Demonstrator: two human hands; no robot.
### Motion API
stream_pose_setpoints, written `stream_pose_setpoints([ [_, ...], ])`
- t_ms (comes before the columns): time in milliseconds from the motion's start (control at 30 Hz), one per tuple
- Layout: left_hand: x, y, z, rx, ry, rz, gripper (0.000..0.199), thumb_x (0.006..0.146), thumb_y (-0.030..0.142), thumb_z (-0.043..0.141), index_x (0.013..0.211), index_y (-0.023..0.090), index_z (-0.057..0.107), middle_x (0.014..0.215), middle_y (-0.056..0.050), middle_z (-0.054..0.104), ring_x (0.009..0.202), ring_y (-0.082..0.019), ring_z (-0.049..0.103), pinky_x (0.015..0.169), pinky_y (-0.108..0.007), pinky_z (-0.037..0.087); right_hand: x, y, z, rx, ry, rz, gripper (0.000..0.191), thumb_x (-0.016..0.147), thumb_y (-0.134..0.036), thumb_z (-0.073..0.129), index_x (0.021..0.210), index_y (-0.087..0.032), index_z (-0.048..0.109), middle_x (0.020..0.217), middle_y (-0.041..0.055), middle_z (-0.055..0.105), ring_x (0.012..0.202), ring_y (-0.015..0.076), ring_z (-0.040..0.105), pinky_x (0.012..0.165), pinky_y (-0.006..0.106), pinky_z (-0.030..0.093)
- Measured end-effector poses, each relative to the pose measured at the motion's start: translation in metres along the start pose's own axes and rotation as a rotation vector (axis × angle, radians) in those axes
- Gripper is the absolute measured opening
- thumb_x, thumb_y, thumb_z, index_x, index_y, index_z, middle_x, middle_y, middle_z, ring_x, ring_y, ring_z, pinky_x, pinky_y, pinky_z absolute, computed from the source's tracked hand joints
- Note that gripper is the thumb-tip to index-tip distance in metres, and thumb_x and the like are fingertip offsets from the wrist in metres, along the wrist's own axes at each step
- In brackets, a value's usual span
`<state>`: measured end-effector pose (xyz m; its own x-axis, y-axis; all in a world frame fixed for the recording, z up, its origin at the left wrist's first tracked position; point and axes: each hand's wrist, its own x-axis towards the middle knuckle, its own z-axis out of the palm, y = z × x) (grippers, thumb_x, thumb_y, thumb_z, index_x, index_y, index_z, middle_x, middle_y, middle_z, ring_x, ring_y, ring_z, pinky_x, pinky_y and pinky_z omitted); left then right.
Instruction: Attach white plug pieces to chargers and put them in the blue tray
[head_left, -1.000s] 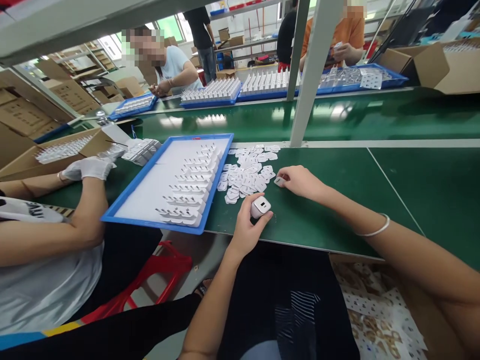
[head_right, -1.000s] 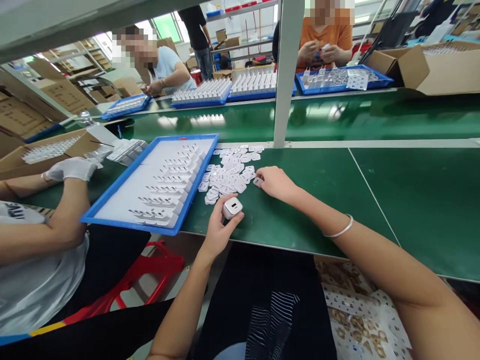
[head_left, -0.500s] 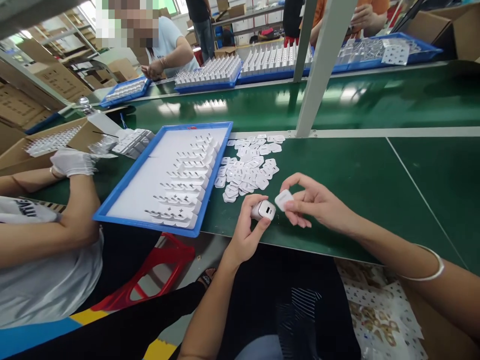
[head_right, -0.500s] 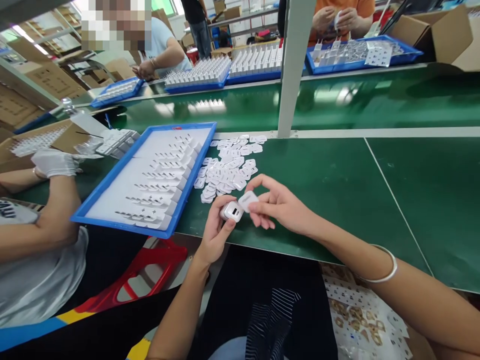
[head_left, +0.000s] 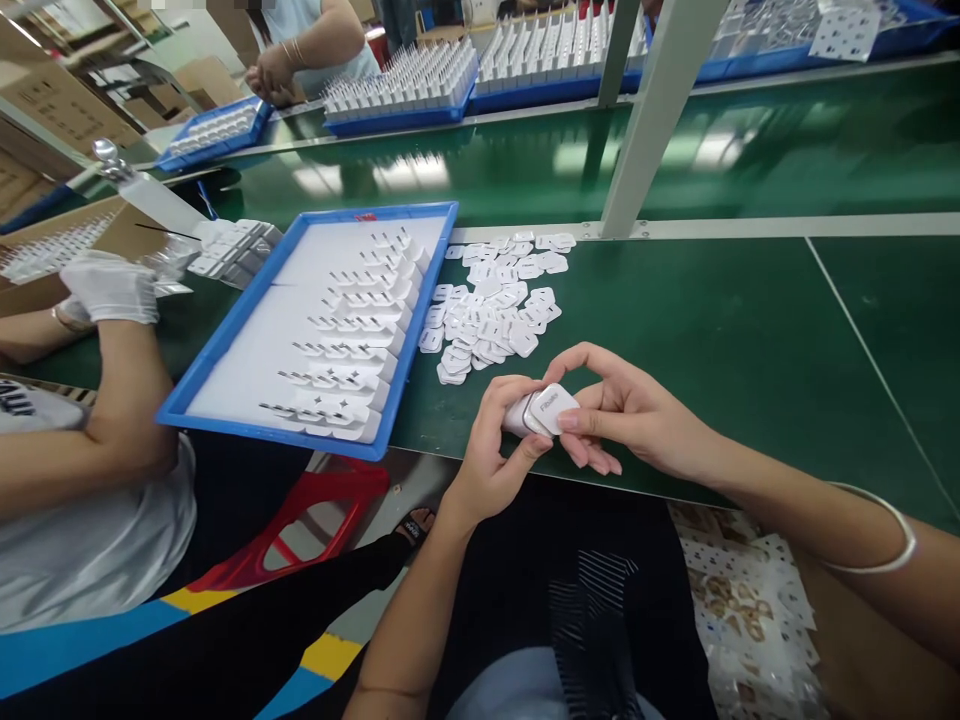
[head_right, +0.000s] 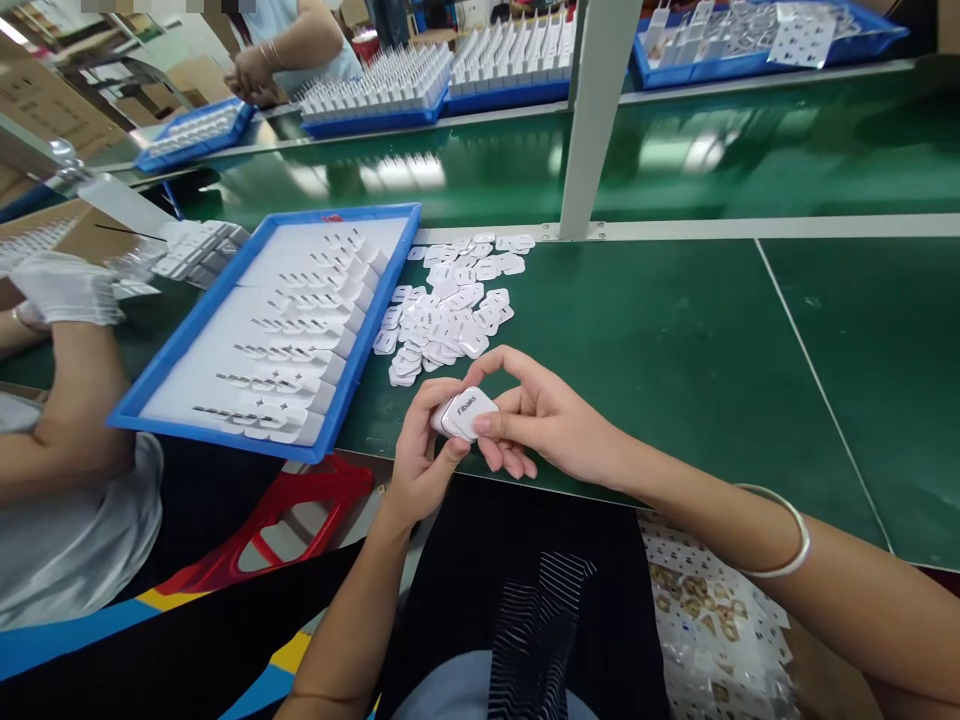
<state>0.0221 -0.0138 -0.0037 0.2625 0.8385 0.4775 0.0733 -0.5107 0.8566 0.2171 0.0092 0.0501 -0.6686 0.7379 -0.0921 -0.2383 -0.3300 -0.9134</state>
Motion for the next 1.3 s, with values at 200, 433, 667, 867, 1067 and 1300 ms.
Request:
stream_pose_setpoints([
  [200, 0.001, 0.001, 0.0, -0.008, -0.02, 0.017, 0.041, 0.095, 0.034, 0.062, 0.133, 0.023, 0.053, 0.12, -0.009, 0.056, 0.108, -0.021, 0.055, 0.093, -0.035, 0.048, 0.0, -0.001, -0.003, -0.031, -0.036, 0.029, 0.021, 0.096, -0.02, 0.064, 0.109, -0.02, 0.048, 0.062, -0.0047, 0.066, 0.043, 0.0055, 0.051, 0.042, 0.013, 0.042],
  [433, 0.0, 0.0, 0.0, 0.032, -0.029, 0.019, 0.04, 0.095, 0.035, 0.062, 0.131, 0.022, 0.054, 0.12, -0.01, 0.057, 0.108, -0.022, 0.055, 0.094, -0.038, 0.048, 0.0, 0.001, -0.003, -0.072, -0.023, 0.032, 0.019, 0.096, -0.025, 0.065, 0.106, -0.019, 0.05, 0.062, -0.0041, 0.066, 0.043, 0.0046, 0.049, 0.043, 0.014, 0.042],
  [667, 0.0, 0.002, 0.0, 0.031, -0.04, 0.017, 0.04, 0.094, 0.035, 0.063, 0.131, 0.022, 0.055, 0.118, -0.01, 0.057, 0.108, -0.022, 0.054, 0.095, -0.038, 0.048, 0.001, -0.006, -0.002, -0.07, -0.043, 0.096, 0.035, 0.094, -0.028, 0.068, 0.112, -0.023, 0.039, 0.062, -0.0053, 0.067, 0.042, 0.0047, 0.049, 0.041, 0.012, 0.04],
  [867, 0.001, 0.003, -0.001, 0.028, -0.058, 0.025, 0.041, 0.093, 0.036, 0.064, 0.131, 0.022, 0.056, 0.119, -0.01, 0.057, 0.109, -0.022, 0.054, 0.095, -0.038, 0.048, 0.001, -0.008, -0.005, -0.052, -0.062, 0.17, 0.043, 0.091, -0.034, 0.072, 0.105, -0.024, 0.033, 0.063, -0.0022, 0.071, 0.042, 0.006, 0.052, 0.04, 0.013, 0.04],
  [1067, 0.0, 0.003, 0.0, 0.044, -0.062, 0.032, 0.042, 0.094, 0.037, 0.064, 0.132, 0.022, 0.056, 0.119, -0.011, 0.058, 0.11, -0.022, 0.054, 0.094, -0.038, 0.049, 0.002, -0.008, -0.006, -0.06, -0.063, 0.194, 0.044, 0.09, -0.036, 0.073, 0.103, -0.024, 0.032, 0.064, -0.0008, 0.072, 0.042, 0.007, 0.054, 0.04, 0.014, 0.042],
  [1300, 0.001, 0.005, -0.001, 0.047, -0.076, 0.035, 0.041, 0.093, 0.038, 0.064, 0.129, 0.02, 0.057, 0.115, -0.011, 0.059, 0.104, -0.022, 0.056, 0.09, -0.038, 0.049, 0.003, -0.009, -0.008, -0.062, -0.066, 0.244, 0.049, 0.084, -0.031, 0.078, 0.098, -0.024, 0.031, 0.063, 0.0002, 0.073, 0.04, 0.0081, 0.055, 0.039, 0.015, 0.041],
])
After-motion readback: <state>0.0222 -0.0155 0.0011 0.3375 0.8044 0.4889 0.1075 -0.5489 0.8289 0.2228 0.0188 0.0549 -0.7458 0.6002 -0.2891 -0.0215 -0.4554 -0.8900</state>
